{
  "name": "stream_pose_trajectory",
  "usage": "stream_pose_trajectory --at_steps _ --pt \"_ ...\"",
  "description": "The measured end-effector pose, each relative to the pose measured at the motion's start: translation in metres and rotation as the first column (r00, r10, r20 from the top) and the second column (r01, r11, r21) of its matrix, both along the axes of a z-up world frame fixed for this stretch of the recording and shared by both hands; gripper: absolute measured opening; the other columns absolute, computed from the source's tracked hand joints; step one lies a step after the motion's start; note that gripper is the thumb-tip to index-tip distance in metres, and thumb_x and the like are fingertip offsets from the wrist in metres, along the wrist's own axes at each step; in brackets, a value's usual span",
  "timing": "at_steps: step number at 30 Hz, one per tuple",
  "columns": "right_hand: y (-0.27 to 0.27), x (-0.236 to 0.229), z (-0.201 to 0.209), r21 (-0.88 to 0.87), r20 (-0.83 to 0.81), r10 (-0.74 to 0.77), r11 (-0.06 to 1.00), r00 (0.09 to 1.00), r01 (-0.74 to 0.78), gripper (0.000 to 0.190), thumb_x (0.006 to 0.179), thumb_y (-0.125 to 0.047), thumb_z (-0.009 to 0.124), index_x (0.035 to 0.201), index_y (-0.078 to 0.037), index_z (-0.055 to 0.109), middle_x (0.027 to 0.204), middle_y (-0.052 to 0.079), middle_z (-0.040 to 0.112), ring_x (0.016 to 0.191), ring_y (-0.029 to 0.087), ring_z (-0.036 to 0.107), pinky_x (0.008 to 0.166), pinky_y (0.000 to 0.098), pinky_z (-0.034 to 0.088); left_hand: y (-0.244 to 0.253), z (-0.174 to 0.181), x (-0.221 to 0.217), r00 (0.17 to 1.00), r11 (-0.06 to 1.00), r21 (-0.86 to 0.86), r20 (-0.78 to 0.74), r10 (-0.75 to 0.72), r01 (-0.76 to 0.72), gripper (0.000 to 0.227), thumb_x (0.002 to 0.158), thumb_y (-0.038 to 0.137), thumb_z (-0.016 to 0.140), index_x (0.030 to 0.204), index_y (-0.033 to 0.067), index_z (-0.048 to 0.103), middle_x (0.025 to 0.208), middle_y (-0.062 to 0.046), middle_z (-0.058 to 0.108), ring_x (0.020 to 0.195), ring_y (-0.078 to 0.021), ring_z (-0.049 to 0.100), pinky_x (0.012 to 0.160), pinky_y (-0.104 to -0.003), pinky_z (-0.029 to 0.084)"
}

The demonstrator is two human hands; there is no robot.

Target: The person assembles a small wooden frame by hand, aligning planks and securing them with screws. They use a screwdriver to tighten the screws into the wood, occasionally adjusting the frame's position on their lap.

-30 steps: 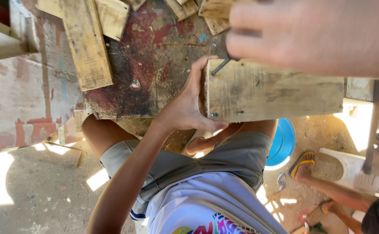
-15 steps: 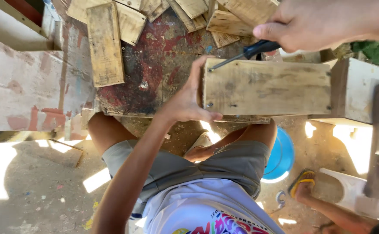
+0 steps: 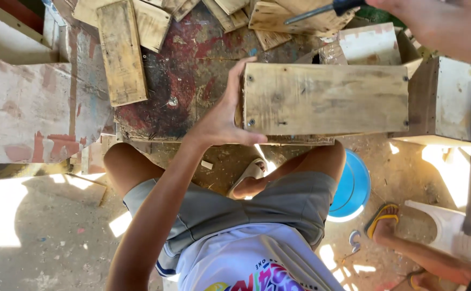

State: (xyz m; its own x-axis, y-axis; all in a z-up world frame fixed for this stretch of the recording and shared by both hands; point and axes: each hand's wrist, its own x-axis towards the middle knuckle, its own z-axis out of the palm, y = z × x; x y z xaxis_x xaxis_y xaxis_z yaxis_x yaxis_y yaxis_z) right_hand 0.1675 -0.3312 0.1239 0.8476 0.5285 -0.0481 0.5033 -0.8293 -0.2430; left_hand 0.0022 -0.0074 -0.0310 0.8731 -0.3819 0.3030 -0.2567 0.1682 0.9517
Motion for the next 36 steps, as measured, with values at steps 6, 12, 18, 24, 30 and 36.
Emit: stream_pose_trajectory --at_steps 6,12,18,24,30,36 --pt "0.021 -0.079 0.039 0.213 0.078 0.102 0.970 0.992 -0.116 0.024 0.135 -0.013 0.070 0.137 0.011 0.068 0.114 0.019 0.064 0.103 0.029 0.059 0.086 0.0397 0.045 0.001 -0.024 -0.002 0.975 0.983 0.115 0.186 0.123 -0.146 0.136 0.070 0.062 0.086 0.163 0.0158 -0.004 0.173 -0.016 0.000 0.164 -0.0399 0.011 0.136 -0.063 0.014" --pt "0.043 -0.115 0.024 0.391 0.135 0.033 0.917 0.990 -0.084 0.018 0.127 0.001 0.080 0.132 0.013 0.067 0.113 0.019 0.062 0.096 0.023 0.054 0.078 0.0325 0.040 -0.003 -0.025 -0.008 0.963 0.981 0.011 0.196 0.186 -0.192 0.134 0.072 0.066 0.082 0.166 0.0164 0.002 0.176 -0.012 0.004 0.165 -0.0341 0.020 0.140 -0.059 0.021" --pt "0.079 -0.124 0.014 0.655 0.186 0.049 0.738 0.981 -0.162 0.030 0.131 -0.019 0.062 0.128 0.009 0.053 0.121 0.024 0.058 0.115 0.032 0.059 0.106 0.0409 0.046 -0.005 -0.019 -0.009 0.960 0.979 -0.039 0.193 0.202 -0.198 0.118 0.080 0.059 0.081 0.167 0.0173 0.013 0.176 -0.010 0.016 0.167 -0.0301 0.022 0.142 -0.054 0.023" --pt "0.126 -0.139 0.020 0.783 0.149 0.154 0.585 0.977 -0.212 0.028 0.124 -0.021 0.055 0.121 0.003 0.039 0.107 0.028 0.061 0.104 0.036 0.069 0.105 0.0466 0.060 0.000 -0.011 -0.008 0.977 0.980 -0.128 0.124 0.171 -0.155 0.116 0.076 0.043 0.091 0.163 0.0110 0.021 0.172 -0.014 0.024 0.163 -0.0302 0.028 0.141 -0.043 0.022" --pt "0.102 -0.146 0.014 0.841 0.207 0.067 0.498 0.976 -0.212 0.023 0.129 -0.020 0.049 0.128 -0.001 0.036 0.107 0.023 0.045 0.091 0.031 0.051 0.096 0.0468 0.056 0.010 -0.003 -0.006 0.987 0.993 -0.030 0.114 0.113 -0.110 0.117 0.079 0.044 0.093 0.166 0.0200 0.018 0.175 -0.008 0.018 0.166 -0.0293 0.021 0.139 -0.050 0.022" --pt "0.072 -0.179 0.020 0.659 0.303 -0.106 0.742 0.947 -0.128 0.028 0.131 -0.013 0.051 0.131 0.014 0.044 0.117 0.025 0.044 0.093 0.030 0.050 0.091 0.0391 0.043 0.002 -0.023 0.002 0.970 0.967 0.084 0.072 0.234 -0.240 0.118 0.064 0.049 0.096 0.157 0.0143 0.032 0.162 -0.012 0.036 0.150 -0.0306 0.041 0.126 -0.050 0.037"
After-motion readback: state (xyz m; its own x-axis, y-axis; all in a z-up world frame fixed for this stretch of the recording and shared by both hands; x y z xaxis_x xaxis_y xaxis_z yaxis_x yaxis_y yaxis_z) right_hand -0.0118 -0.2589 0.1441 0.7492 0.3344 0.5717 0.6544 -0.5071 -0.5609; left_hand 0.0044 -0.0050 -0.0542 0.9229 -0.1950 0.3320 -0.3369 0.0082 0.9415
